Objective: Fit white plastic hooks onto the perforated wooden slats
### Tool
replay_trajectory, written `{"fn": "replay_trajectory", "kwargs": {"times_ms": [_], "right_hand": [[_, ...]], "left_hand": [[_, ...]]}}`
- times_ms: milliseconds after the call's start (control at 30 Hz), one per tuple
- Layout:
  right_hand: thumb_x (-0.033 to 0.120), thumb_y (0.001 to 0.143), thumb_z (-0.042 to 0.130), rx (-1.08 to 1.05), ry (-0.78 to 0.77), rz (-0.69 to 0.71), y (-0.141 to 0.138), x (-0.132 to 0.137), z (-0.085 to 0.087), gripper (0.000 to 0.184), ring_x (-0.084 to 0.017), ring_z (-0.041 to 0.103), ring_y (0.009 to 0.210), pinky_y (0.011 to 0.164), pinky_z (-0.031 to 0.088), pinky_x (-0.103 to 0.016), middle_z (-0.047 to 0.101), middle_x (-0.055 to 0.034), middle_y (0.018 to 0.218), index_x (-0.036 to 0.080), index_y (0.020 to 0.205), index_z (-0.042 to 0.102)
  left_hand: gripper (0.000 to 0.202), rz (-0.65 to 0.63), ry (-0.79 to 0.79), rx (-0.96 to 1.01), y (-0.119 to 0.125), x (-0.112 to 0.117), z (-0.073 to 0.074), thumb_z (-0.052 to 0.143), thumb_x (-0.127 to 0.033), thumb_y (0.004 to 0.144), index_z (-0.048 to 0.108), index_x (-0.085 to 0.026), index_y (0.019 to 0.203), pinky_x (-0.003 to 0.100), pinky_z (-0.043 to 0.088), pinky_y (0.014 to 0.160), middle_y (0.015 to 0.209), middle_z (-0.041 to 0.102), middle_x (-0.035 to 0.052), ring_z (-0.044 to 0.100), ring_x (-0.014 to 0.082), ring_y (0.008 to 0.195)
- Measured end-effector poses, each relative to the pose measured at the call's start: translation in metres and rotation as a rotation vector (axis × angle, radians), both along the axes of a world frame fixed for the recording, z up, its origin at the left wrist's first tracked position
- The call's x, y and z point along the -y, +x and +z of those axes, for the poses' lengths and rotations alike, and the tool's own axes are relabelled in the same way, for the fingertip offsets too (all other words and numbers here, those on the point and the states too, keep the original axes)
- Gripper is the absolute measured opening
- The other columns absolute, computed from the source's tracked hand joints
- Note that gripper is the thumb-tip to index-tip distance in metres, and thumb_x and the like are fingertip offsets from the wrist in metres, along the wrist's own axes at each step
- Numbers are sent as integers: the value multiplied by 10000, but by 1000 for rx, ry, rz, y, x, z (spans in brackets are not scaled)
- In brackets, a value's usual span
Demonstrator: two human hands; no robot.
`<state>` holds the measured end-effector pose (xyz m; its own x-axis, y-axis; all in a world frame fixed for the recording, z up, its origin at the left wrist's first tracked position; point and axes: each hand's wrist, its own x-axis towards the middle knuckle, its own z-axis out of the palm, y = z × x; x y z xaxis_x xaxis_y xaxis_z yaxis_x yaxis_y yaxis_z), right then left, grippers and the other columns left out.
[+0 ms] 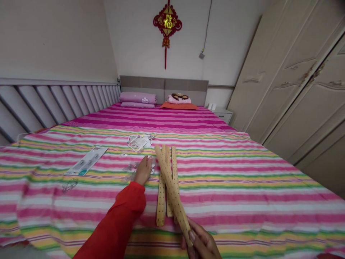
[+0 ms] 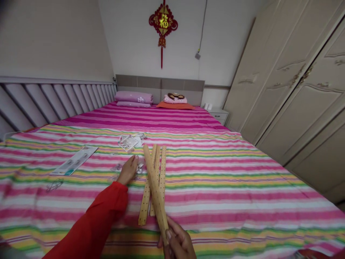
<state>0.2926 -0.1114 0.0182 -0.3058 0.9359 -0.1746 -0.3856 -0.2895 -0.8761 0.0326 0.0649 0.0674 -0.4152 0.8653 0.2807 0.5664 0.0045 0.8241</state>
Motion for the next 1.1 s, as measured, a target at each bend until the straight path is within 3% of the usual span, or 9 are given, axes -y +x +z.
{"fn": "replay_trajectory", "kwargs": {"times_ms": [100, 233, 367, 533, 633, 800, 933, 1033, 1100], "right_hand": [[499, 757, 713, -45, 1, -39, 3, -2, -1, 558, -18, 339, 331, 341, 216, -161, 660, -51, 650, 172, 1203, 640], [476, 772, 707, -67, 39, -116, 11, -11, 3, 508, -22, 374, 333, 339, 250, -168, 685, -63, 724, 181, 1181, 643], [449, 738, 751, -81, 46, -197, 21, -31, 10, 486, -40, 403, 366, 359, 278, -176, 699, -57, 736, 178, 1130, 655], [422, 687, 796, -155, 42, -202, 21, -57, 6, 425, -53, 407, 398, 382, 293, -187, 714, -72, 720, 145, 990, 688], [422, 684, 796, -160, 9, -159, 14, -65, -7, 438, -61, 426, 407, 390, 314, -191, 719, -83, 719, 130, 992, 684], [531, 692, 751, -15, -14, -166, 5, -63, -32, 678, -88, 481, 372, 382, 358, -208, 707, -58, 682, 140, 1218, 577], [645, 766, 603, 305, 84, -136, 9, -60, -37, 806, -139, 506, 354, 366, 381, -237, 641, -2, 529, 135, 1373, 462], [638, 785, 572, 549, 267, -210, 20, -67, -29, 631, -226, 681, 684, 609, 538, -308, 743, -93, 799, 158, 1187, 650], [641, 792, 546, 649, 353, -316, 29, -78, -21, 572, -274, 674, 948, 814, 534, -346, 739, -127, 1024, 170, 1076, 705]], "left_hand": [[484, -20, -22, -70, 3, 13, 4, 411, -467, 888, 579, -128, 1189, 401, 406, 995, 1280, 597, 177, 533, 285, 1204], [431, -75, 57, -64, 16, 38, 0, 447, -420, 875, 607, -153, 1174, 389, 471, 926, 1199, 644, 139, 612, 253, 1066], [326, -228, 166, 85, 37, 68, -23, 505, -407, 847, 662, -198, 1043, 324, 520, 831, 1071, 678, 82, 638, 204, 967], [280, -179, 237, 224, 53, 89, -60, 541, -416, 824, 672, -198, 939, 323, 538, 788, 1005, 683, 82, 645, 214, 949], [281, -160, 249, 295, 53, 90, -71, 553, -418, 819, 669, -192, 938, 331, 541, 795, 969, 691, 80, 653, 212, 918], [294, -148, 247, 357, 50, 89, -74, 568, -428, 809, 667, -183, 938, 335, 544, 792, 949, 698, 79, 658, 210, 894], [305, -122, 258, 387, 52, 93, -75, 592, -452, 788, 669, -179, 902, 333, 545, 788, 946, 701, 83, 660, 212, 895], [326, -101, 242, 412, 47, 94, -65, 614, -476, 766, 671, -178, 885, 328, 545, 765, 900, 706, 77, 665, 208, 853], [348, -81, 228, 423, 32, 88, -50, 624, -492, 749, 671, -175, 886, 326, 541, 765, 884, 709, 75, 666, 205, 840]]}}
